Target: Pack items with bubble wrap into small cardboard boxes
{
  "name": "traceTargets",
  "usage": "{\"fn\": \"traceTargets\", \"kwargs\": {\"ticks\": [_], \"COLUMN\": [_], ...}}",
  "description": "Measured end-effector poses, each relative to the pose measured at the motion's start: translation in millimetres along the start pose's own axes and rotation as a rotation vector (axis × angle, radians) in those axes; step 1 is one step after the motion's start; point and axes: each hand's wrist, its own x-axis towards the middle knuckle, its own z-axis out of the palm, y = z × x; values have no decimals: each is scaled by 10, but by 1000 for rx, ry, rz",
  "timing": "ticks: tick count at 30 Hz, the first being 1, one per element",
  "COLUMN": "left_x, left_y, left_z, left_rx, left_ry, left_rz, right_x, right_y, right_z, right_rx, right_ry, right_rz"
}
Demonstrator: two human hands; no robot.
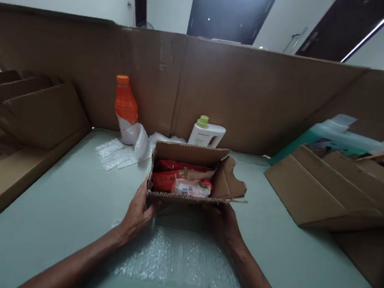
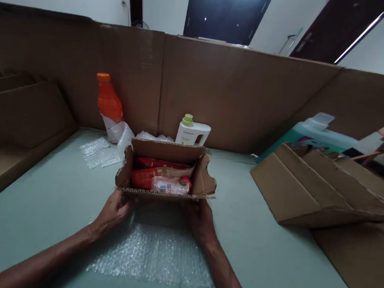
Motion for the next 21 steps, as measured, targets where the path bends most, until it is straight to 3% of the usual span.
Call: {"fn": "traceTargets", "kwargs": {"ticks": [4,8,10,12,14,15,17,19,21], "left_x": [195,-264,-611,-902,-1089,-1147,-1222,-1270,-1292], "left_y": [144,272,316,307,228,165,9,-143,-241], "left_z": [-155,-238,-215,-198,-256,-327,-536,-764,-909], "left_rx": [-42,232,323,396,466,489,508,524,576], "left_ry": [5,52,-66,-260,-402,-428,-399,-280,-120], "left_rz": [-72,128,269,376,404,395,347,282,178], "right_x": [154,-359,-762,-1110,-1339,-1407,-1468,-1441,-1345], "right_y": [-121,-279,-351,-364,-284,-209,-21,166,294], "right_z": [-94,-118,29,192,206,119,-229,-675,-1008], "right_rx": [-12,-221,-337,-433,-535,-589,-687,-749,-768], "right_ry": [34,166,20,-252,-440,-458,-355,-153,6], "right_rz": [-35,-206,-352,-469,-488,-454,-324,-180,-130]}}
